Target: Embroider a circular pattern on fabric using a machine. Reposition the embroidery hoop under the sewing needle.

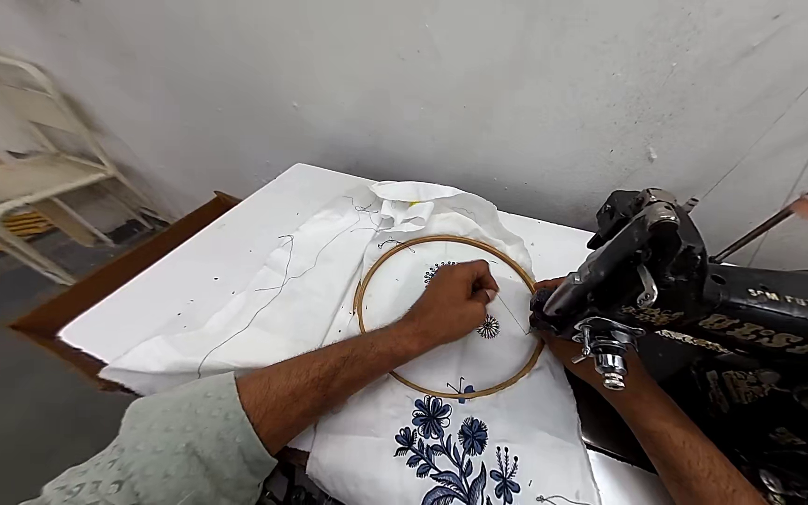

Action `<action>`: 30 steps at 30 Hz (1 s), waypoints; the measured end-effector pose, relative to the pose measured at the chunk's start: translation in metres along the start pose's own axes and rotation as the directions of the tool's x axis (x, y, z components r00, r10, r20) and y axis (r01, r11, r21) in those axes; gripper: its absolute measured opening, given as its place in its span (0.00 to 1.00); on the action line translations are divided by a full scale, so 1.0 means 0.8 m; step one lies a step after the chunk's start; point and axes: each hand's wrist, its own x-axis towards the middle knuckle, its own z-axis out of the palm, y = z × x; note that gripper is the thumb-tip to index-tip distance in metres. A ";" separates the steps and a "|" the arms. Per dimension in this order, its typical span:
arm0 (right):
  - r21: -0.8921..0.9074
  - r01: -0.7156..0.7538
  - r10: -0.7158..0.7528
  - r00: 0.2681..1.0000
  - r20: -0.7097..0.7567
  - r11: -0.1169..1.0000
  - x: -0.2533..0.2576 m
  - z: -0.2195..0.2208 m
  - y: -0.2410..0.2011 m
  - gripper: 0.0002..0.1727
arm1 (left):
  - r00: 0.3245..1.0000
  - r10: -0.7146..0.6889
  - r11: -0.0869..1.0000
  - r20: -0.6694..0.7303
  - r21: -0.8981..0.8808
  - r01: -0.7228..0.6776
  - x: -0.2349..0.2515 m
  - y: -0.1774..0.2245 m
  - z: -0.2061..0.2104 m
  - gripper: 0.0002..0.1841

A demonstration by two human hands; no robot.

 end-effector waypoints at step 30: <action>-0.204 -0.083 0.117 0.980 0.163 0.975 -0.005 -0.056 -0.049 0.12 | 0.998 0.013 0.981 0.064 0.193 -0.025 0.044 -0.075 -0.091 0.08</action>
